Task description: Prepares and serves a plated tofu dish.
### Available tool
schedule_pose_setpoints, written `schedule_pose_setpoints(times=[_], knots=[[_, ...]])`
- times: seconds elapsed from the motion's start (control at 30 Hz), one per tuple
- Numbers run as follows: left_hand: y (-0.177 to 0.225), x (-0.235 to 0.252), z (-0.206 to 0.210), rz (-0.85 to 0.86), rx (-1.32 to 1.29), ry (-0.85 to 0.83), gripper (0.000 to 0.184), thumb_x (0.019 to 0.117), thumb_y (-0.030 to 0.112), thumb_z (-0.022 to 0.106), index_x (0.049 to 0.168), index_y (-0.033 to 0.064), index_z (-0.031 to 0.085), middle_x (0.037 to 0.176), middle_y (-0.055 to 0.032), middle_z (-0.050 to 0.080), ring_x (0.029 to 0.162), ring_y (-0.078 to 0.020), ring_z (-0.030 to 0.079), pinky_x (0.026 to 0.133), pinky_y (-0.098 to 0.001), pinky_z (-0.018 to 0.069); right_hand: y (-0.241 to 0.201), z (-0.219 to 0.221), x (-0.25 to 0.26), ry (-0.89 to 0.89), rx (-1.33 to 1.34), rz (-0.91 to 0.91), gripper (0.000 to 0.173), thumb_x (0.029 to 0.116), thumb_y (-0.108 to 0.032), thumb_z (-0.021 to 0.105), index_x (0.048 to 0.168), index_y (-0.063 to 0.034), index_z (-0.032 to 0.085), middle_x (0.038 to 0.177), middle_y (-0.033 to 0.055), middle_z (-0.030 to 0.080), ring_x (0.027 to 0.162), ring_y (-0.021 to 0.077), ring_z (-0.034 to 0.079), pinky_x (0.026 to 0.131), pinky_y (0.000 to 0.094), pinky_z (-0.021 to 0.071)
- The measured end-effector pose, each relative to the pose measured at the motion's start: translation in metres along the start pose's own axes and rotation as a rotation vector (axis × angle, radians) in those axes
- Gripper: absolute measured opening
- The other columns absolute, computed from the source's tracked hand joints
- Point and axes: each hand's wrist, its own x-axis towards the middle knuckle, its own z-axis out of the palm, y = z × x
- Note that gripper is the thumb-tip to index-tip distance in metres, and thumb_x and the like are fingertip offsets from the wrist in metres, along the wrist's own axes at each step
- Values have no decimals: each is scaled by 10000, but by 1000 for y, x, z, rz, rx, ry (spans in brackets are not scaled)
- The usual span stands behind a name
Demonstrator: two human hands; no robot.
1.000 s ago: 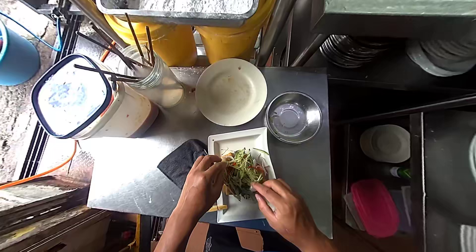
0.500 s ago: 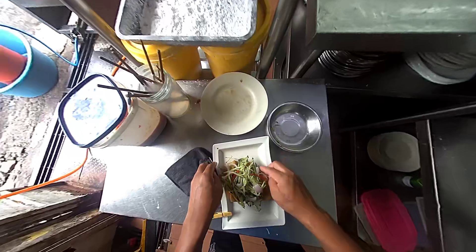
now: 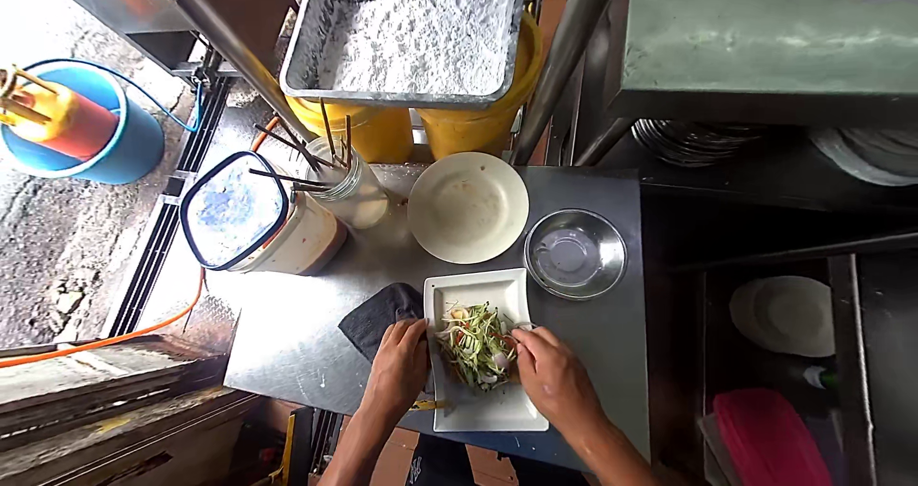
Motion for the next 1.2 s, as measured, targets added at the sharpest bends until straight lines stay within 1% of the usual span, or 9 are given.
schedule_pose_setpoints(times=[0.13, 0.3, 0.43, 0.5, 0.6, 0.73, 0.87, 1.1, 1.2], knots=[[-9, -13, 3, 98, 126, 61, 257, 923, 170, 710, 1156, 69, 751, 1097, -105, 721, 1066, -279, 683, 938, -445, 572, 9, 2, -10, 94, -19, -4, 274, 947, -104, 589, 1154, -48, 760, 959, 93, 718, 824, 219, 709, 745, 378, 613], [14, 8, 13, 41, 218, 36, 106, 911, 159, 703, 946, 104, 786, 880, -61, 724, 897, -257, 698, 802, -442, 586, 17, 6, -16, 61, 31, -19, 286, 936, -99, 623, 1191, -51, 743, 979, 105, 712, 851, 230, 711, 781, 391, 615], [38, 9, -5, -29, 194, -12, 214, 912, 82, 696, 1115, 61, 760, 995, -110, 735, 1004, -281, 704, 909, -454, 579, 10, 4, -18, 127, -7, -178, 347, 937, -275, 665, 1253, -152, 738, 1044, 92, 704, 933, 240, 696, 794, 392, 607], [44, 2, -5, 71, 128, -5, 233, 894, 90, 715, 1121, 58, 757, 1002, -112, 729, 979, -271, 708, 884, -434, 594, 3, 5, -16, 58, -39, -277, 339, 908, -261, 710, 1243, -224, 745, 1062, 94, 695, 960, 266, 687, 779, 414, 605], [45, -6, 7, 248, 43, -30, 182, 906, 115, 705, 1072, 98, 775, 1016, -82, 732, 985, -229, 709, 879, -381, 600, 6, 10, -17, 46, -67, -326, 239, 902, -204, 695, 1124, -226, 780, 980, 72, 690, 902, 252, 686, 732, 390, 603], [46, -9, 16, 312, 29, 19, 160, 920, 151, 692, 1047, 112, 781, 985, -56, 733, 965, -203, 711, 862, -367, 604, 19, 14, -28, 138, 86, -242, 193, 938, -211, 655, 1055, -132, 786, 946, 38, 718, 889, 160, 704, 805, 288, 602], [55, -10, 16, 321, 40, 67, 149, 933, 188, 686, 1022, 117, 782, 958, -30, 729, 940, -172, 704, 850, -334, 599, 22, 16, -31, 176, 229, -169, 179, 963, -207, 649, 1029, -109, 784, 969, 28, 737, 901, 119, 715, 817, 261, 607], [52, -11, 15, 197, 100, 121, 171, 906, 236, 733, 1037, 143, 792, 997, -40, 712, 958, -214, 681, 833, -380, 590, 17, 2, -31, 185, 392, 102, 197, 969, -236, 626, 1008, -129, 786, 936, 4, 679, 800, 61, 652, 698, 222, 577], [53, -10, 22, 279, 86, 22, 149, 961, 231, 676, 1034, 185, 797, 997, -49, 714, 949, -219, 689, 825, -401, 595, 16, 6, -29, 173, 355, 34, 216, 978, -250, 597, 1004, -140, 782, 928, -13, 696, 801, 52, 656, 698, 220, 574]])
